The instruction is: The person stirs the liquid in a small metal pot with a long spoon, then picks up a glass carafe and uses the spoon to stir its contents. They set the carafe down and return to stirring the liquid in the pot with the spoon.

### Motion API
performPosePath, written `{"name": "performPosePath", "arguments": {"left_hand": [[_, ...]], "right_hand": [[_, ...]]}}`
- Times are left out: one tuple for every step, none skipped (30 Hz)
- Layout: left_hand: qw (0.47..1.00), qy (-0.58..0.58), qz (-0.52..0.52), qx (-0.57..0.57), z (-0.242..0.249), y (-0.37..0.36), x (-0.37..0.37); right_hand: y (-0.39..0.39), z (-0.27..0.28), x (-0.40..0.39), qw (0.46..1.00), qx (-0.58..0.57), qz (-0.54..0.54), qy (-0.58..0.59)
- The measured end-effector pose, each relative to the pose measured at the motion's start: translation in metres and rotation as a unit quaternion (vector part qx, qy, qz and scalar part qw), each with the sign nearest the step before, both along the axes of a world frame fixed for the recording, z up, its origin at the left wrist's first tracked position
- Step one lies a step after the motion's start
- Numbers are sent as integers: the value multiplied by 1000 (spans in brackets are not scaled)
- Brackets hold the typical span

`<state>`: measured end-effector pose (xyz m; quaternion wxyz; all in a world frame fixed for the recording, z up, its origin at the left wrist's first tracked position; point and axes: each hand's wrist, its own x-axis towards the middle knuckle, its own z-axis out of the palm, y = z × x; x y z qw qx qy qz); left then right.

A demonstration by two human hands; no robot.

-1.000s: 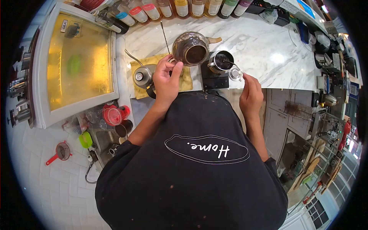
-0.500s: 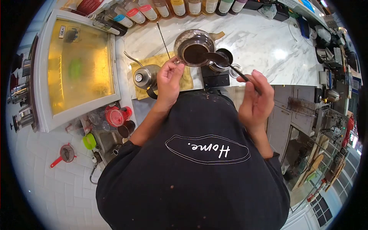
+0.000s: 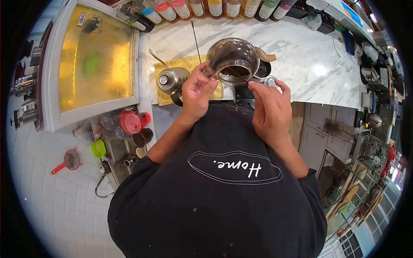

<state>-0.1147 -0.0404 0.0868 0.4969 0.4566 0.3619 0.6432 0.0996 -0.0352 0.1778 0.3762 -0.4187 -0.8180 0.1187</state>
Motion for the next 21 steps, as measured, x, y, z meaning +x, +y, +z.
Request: {"name": "performPosePath", "arguments": {"left_hand": [[1000, 5, -2, 2, 0, -1, -1], [1000, 7, -2, 1, 0, -2, -2], [1000, 12, -1, 6, -1, -2, -3], [1000, 15, -1, 12, -1, -2, -3], [1000, 16, -2, 12, 0, -3, -3], [1000, 9, 1, 4, 2, -3, -3], [1000, 2, 4, -4, 3, -4, -2], [1000, 1, 3, -4, 3, -4, -2], [1000, 7, 6, -2, 3, -3, -2], [1000, 13, 9, 0, 2, -3, -2], [1000, 13, 9, 1, 3, -4, -1], [1000, 17, 15, -4, 5, -4, -1], [1000, 21, 20, -8, 6, -5, -1], [1000, 21, 20, -8, 8, -6, 0], [999, 27, 26, -8, 8, -6, 0], [999, 32, 31, -7, 9, -6, 0], [999, 32, 30, -6, 7, -6, 0], [999, 34, 31, -5, 4, -6, -1], [999, 35, 32, -4, 2, -6, -2], [999, 35, 30, -4, 1, -6, -3], [999, 35, 30, -8, 2, -6, -3]], "right_hand": [[0, 3, -2, 1000, -1, 0, -12], [-1, 5, -3, 1000, -2, 0, -23], [-2, 6, -3, 1000, -3, 0, -21], [-2, 7, -2, 1000, -2, -1, -31], [-2, 9, -2, 999, -1, -3, -41], [-2, 11, -1, 999, 0, -4, -41], [-2, 13, -2, 998, 6, -9, -62], [-2, 14, -2, 996, 12, -14, -83], [-2, 14, -2, 996, 12, -15, -83], [-1, 13, -2, 996, 11, -15, -91], [-1, 12, -2, 995, 10, -16, -99], [-2, 11, -3, 995, 10, -16, -99], [-2, 10, -4, 995, 11, -20, -101], [-3, 9, -4, 994, 12, -24, -102], [-3, 8, -5, 994, 13, -24, -102], [-4, 7, -6, 995, 10, -27, -100], [-4, 7, -7, 995, 7, -32, -98], [-5, 7, -7, 995, 7, -33, -98], [-5, 6, -8, 994, 3, -35, -99], [-6, 6, -8, 994, -2, -37, -100], [-7, 7, -8, 994, -3, -38, -101]]}}
